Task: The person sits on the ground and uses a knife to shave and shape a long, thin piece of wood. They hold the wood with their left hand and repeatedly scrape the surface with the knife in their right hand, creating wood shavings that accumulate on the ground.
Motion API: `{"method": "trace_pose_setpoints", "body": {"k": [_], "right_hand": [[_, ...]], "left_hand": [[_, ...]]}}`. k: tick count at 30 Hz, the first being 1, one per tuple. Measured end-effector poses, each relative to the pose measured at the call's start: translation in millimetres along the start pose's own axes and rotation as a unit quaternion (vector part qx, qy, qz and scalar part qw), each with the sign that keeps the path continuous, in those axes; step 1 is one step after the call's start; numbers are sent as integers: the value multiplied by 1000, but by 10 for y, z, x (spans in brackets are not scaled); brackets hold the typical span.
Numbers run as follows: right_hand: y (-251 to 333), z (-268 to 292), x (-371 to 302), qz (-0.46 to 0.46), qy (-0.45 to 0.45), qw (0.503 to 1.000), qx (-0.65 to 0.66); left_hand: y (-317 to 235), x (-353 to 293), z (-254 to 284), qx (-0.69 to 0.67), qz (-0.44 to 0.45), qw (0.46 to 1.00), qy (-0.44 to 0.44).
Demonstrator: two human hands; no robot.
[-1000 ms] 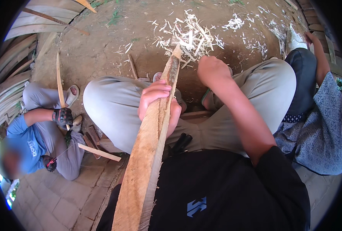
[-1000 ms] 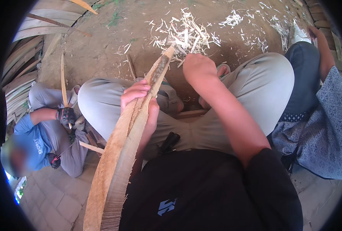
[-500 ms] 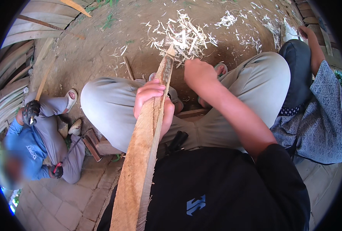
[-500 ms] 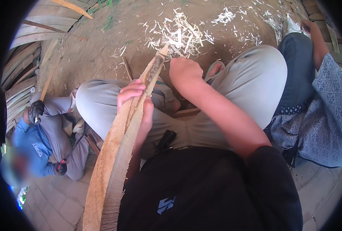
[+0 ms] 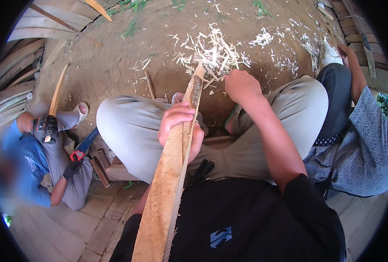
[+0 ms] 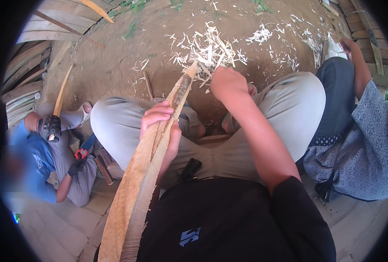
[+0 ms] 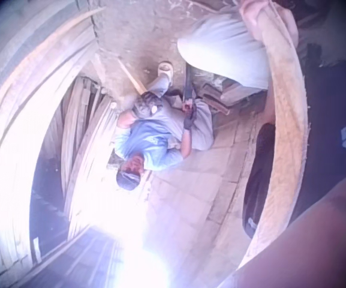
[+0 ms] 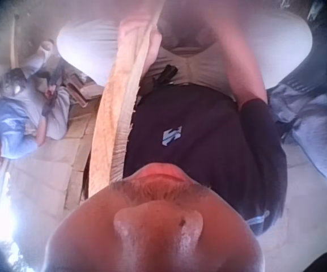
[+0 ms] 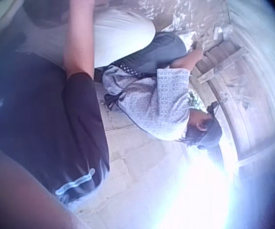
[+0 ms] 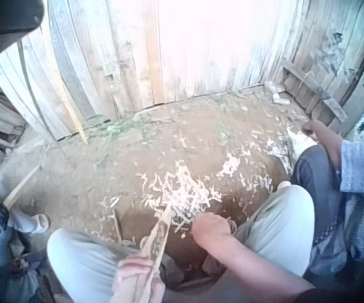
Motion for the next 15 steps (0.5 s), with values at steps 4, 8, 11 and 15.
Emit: {"method": "trace_pose_setpoints", "body": {"k": [4,8,11,15], "right_hand": [[146,308,-293,20,76,997,7],[160,264,-267,17,51,998,-16],[155,238,-258,44,69,997,13],[163,207,-293,51,55,997,34]], "left_hand": [[-37,72,-39,-20,-41,999,17],[6,35,-62,-45,-42,995,76],[3,44,-63,-39,-41,995,84],[-7,54,-72,-39,-34,996,68]]}}
Point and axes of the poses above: each hand's wrist, its own x-axis towards the middle knuckle, its own z-axis out of the back of the hand, y = z × x, the point moved 6 cm from there along x, towards the middle knuckle, and after that the axes turned 14 degrees about x, right-handed, at the moved point
